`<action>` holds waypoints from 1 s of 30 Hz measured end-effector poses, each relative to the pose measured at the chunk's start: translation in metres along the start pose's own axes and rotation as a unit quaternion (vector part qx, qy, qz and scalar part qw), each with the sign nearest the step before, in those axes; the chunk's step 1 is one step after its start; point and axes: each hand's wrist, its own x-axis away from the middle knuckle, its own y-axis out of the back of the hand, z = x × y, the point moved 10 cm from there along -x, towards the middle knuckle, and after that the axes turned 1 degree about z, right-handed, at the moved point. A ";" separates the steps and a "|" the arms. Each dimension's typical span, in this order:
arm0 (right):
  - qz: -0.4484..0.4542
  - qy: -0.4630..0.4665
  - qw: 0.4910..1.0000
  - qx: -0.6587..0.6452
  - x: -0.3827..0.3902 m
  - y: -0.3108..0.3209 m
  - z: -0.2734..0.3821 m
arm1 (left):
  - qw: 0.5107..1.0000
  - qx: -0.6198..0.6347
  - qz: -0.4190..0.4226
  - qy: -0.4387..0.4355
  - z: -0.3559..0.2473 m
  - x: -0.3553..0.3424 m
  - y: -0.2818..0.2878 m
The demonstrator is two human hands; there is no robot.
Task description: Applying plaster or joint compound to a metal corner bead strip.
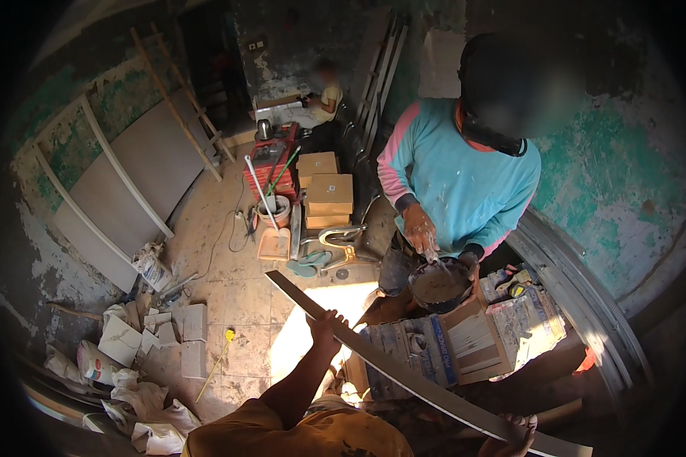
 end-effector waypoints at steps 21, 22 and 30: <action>0.079 0.079 0.986 -0.124 0.029 -0.012 0.023 | 0.964 -0.075 0.248 -0.053 -0.049 0.015 -0.266; 0.083 0.077 0.985 -0.133 0.030 -0.011 0.023 | 0.964 -0.076 0.249 -0.048 -0.046 0.020 -0.267; 0.028 0.066 0.989 -0.130 0.032 0.013 0.019 | 0.971 -0.083 0.214 -0.069 -0.047 0.042 -0.253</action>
